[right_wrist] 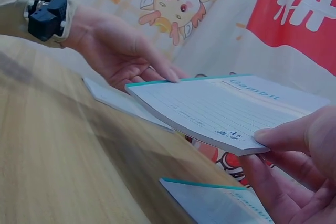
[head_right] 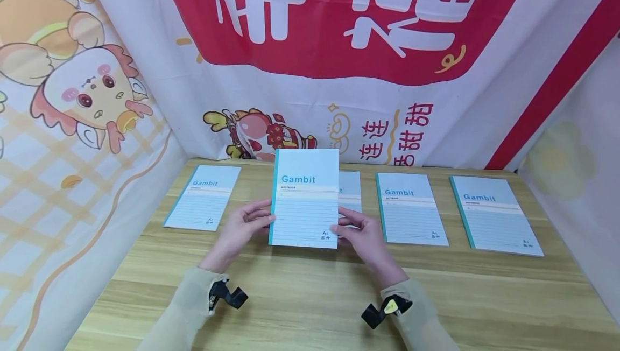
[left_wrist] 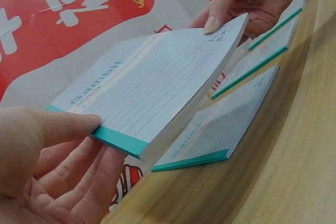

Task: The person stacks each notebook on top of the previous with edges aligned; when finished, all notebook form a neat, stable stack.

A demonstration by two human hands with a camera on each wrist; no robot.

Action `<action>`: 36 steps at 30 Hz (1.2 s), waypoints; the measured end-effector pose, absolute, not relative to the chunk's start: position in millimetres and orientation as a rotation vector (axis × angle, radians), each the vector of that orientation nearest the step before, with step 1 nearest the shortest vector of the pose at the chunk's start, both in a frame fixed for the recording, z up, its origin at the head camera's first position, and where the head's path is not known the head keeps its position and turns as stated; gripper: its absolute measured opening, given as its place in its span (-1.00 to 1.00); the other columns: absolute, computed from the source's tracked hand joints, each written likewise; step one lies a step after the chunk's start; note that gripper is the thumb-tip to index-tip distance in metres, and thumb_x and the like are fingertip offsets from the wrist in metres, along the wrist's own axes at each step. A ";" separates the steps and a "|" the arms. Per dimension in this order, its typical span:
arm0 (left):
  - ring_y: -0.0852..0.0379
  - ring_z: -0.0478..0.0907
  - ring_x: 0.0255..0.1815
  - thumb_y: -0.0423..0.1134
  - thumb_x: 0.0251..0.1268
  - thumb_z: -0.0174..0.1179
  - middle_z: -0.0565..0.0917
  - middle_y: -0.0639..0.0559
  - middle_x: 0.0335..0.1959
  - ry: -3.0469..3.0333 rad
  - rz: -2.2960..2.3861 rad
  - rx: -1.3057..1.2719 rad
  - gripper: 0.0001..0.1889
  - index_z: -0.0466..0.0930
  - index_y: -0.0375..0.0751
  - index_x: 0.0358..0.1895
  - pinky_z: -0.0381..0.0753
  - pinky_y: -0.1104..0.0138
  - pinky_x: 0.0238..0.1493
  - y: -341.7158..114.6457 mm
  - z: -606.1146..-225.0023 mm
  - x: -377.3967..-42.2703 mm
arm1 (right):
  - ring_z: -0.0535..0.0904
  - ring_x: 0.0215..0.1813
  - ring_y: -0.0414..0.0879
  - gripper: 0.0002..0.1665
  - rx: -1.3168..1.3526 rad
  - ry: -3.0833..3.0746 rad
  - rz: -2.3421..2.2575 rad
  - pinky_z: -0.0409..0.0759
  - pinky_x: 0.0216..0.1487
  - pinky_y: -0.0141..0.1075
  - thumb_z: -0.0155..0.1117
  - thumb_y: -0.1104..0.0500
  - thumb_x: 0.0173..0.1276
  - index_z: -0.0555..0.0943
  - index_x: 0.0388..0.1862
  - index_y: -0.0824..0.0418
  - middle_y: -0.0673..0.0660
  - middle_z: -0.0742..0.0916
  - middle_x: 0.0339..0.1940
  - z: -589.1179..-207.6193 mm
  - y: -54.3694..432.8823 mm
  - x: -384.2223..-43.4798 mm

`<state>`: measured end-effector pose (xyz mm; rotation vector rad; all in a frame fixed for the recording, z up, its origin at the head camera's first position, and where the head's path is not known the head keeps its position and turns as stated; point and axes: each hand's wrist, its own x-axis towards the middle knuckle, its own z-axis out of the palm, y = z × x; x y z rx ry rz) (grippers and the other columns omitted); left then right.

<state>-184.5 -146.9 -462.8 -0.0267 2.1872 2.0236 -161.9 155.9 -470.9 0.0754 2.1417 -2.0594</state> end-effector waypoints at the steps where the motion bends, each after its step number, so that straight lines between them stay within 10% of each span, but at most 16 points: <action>1: -0.01 0.68 0.02 -0.26 0.31 0.42 0.73 -0.06 0.02 2.178 2.030 -0.022 -0.53 0.61 -0.12 0.28 0.67 0.04 0.11 -146.2 -463.5 -184.5 | 0.70 -0.02 0.00 -0.34 0.073 2.146 -2.052 0.72 0.04 -0.10 0.50 0.17 0.33 0.55 0.39 0.20 0.25 0.68 0.03 -470.0 157.2 -161.9; 36: -0.01 0.71 -0.05 -0.22 0.33 0.41 0.70 -0.11 0.00 2.066 2.043 0.047 -0.60 0.67 -0.20 0.19 0.72 0.15 0.03 -104.8 -461.2 -194.7 | 0.65 0.11 -0.05 -0.32 0.242 2.323 -1.970 0.68 0.09 -0.23 0.49 -0.10 0.31 0.57 0.38 -0.02 0.14 0.70 0.15 -454.8 197.8 -179.3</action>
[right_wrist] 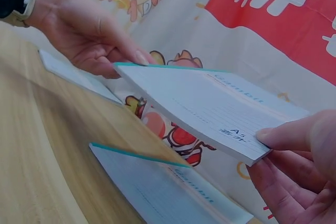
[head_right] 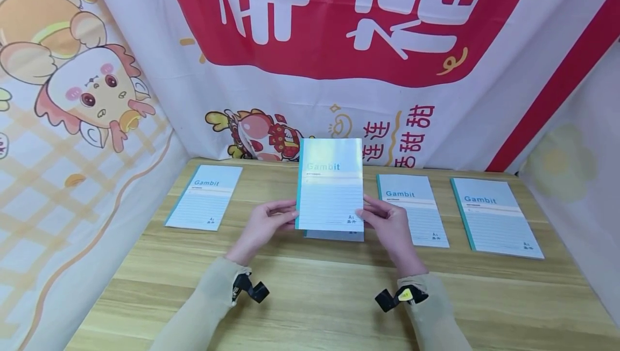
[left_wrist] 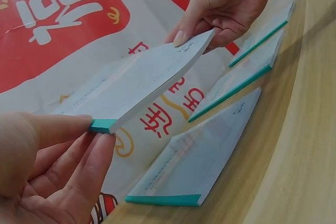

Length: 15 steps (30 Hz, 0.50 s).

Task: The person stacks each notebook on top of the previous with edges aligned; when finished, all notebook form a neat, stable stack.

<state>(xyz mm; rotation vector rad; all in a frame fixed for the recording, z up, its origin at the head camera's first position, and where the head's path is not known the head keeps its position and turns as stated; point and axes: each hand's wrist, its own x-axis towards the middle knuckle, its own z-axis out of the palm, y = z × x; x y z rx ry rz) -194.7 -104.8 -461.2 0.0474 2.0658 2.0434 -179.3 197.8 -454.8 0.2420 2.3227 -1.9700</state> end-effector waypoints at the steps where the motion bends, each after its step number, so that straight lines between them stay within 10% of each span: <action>1: -0.01 0.71 -0.05 -0.23 0.33 0.41 0.70 -0.11 0.00 2.065 2.044 0.044 -0.60 0.67 -0.20 0.19 0.72 0.15 0.02 -103.2 -460.9 -195.9 | 0.64 0.12 -0.05 -0.33 0.260 2.330 -1.963 0.67 0.09 -0.25 0.49 -0.10 0.32 0.57 0.38 -0.04 0.13 0.69 0.15 -454.5 198.1 -180.2; 15: 0.01 0.73 -0.13 -0.32 0.33 0.39 0.72 -0.13 -0.05 2.090 1.983 -0.001 -0.65 0.68 -0.25 0.16 0.75 0.25 -0.10 -92.4 -482.7 -217.7 | 0.56 0.11 -0.04 -0.39 0.311 2.412 -1.891 0.64 0.01 -0.36 0.49 0.02 0.35 0.59 0.36 0.04 0.15 0.69 0.12 -470.5 200.0 -188.3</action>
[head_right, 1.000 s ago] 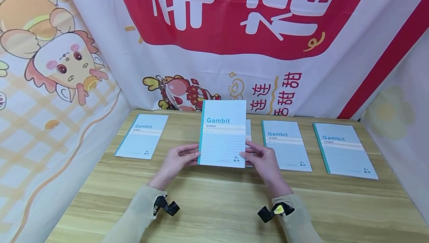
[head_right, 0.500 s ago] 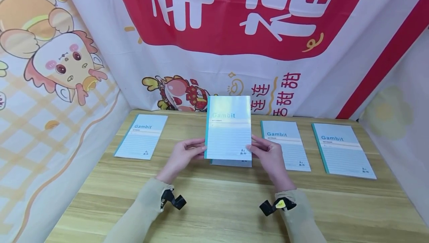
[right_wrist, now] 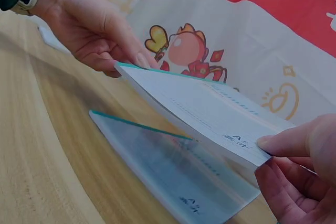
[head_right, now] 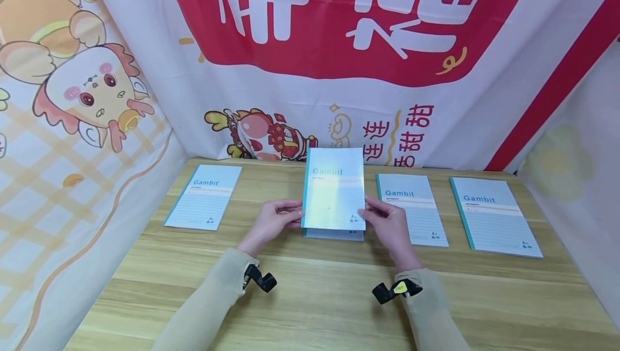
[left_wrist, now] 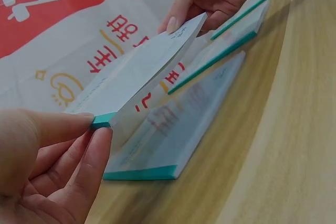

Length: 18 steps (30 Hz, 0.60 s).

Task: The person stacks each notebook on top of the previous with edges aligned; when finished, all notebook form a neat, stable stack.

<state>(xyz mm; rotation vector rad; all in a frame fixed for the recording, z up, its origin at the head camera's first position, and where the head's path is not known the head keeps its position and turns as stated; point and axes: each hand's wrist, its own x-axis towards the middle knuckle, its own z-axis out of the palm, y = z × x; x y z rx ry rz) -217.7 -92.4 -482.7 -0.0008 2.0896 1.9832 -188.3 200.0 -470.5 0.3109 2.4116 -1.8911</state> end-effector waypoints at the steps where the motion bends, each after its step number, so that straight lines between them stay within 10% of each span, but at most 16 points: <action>1: 0.02 0.73 -0.14 -0.32 0.33 0.39 0.72 -0.12 -0.05 2.090 1.977 -0.005 -0.65 0.68 -0.25 0.16 0.75 0.25 -0.10 -92.3 -484.8 -218.5 | 0.56 0.11 -0.04 -0.40 0.318 2.411 -1.886 0.64 0.02 -0.36 0.49 0.02 0.35 0.59 0.35 0.05 0.15 0.69 0.12 -472.9 199.9 -189.5; 18: 0.03 0.75 -0.27 -0.44 0.28 0.39 0.76 -0.15 -0.16 2.125 1.936 -0.030 -0.71 0.70 -0.40 0.06 0.77 0.26 -0.22 -84.7 -498.9 -224.1 | 0.55 0.19 -0.03 -0.44 0.426 2.429 -1.772 0.56 0.20 -0.20 0.43 0.05 0.41 0.58 0.36 0.03 0.11 0.70 0.16 -490.9 197.3 -193.2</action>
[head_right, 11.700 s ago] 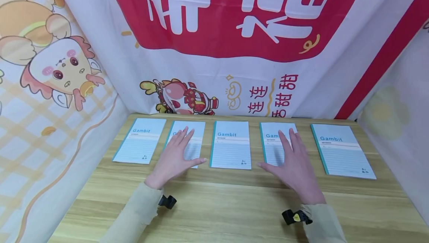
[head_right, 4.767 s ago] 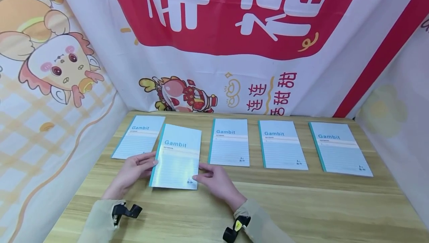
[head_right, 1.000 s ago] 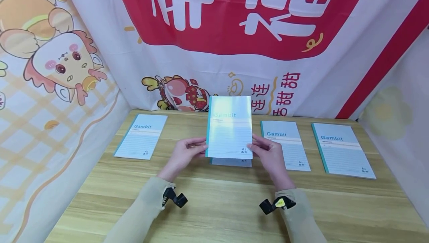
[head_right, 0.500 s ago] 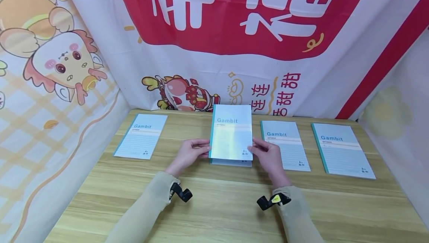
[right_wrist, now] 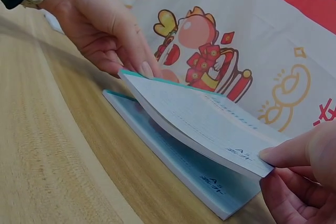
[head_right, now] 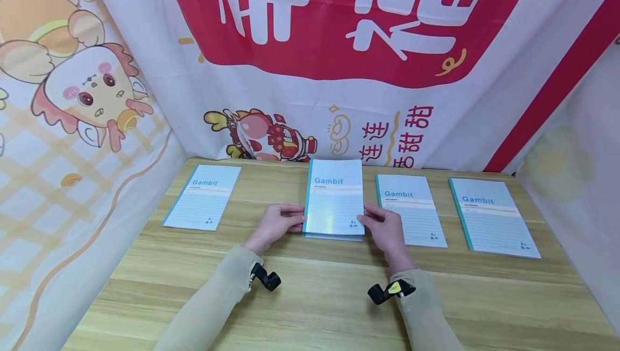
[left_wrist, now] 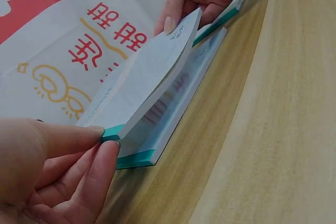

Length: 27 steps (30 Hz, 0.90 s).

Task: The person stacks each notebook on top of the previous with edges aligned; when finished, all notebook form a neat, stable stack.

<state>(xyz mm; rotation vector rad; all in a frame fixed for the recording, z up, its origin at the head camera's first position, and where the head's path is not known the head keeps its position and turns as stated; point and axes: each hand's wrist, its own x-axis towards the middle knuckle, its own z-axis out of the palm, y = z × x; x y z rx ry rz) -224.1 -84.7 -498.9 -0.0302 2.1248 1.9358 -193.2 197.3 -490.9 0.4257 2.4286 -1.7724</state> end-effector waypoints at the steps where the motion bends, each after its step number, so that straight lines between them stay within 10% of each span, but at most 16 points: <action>1: 0.03 0.75 -0.28 -0.44 0.28 0.39 0.76 -0.16 -0.16 2.126 1.931 -0.035 -0.71 0.70 -0.41 0.06 0.77 0.26 -0.22 -84.3 -499.5 -224.0 | 0.55 0.19 -0.02 -0.45 0.427 2.432 -1.762 0.55 0.21 -0.19 0.42 0.05 0.42 0.58 0.37 0.03 0.11 0.69 0.16 -491.2 197.2 -192.9; 27: 0.14 0.72 -0.42 -0.43 0.24 0.42 0.77 -0.10 -0.20 2.366 1.684 -0.052 -0.72 0.74 -0.33 0.03 0.75 0.36 -0.34 -80.9 -502.2 -219.5 | 0.53 0.21 0.03 -0.46 0.420 2.497 -1.613 0.56 0.23 -0.08 0.32 0.09 0.50 0.52 0.41 0.14 0.16 0.65 0.18 -491.8 187.4 -192.9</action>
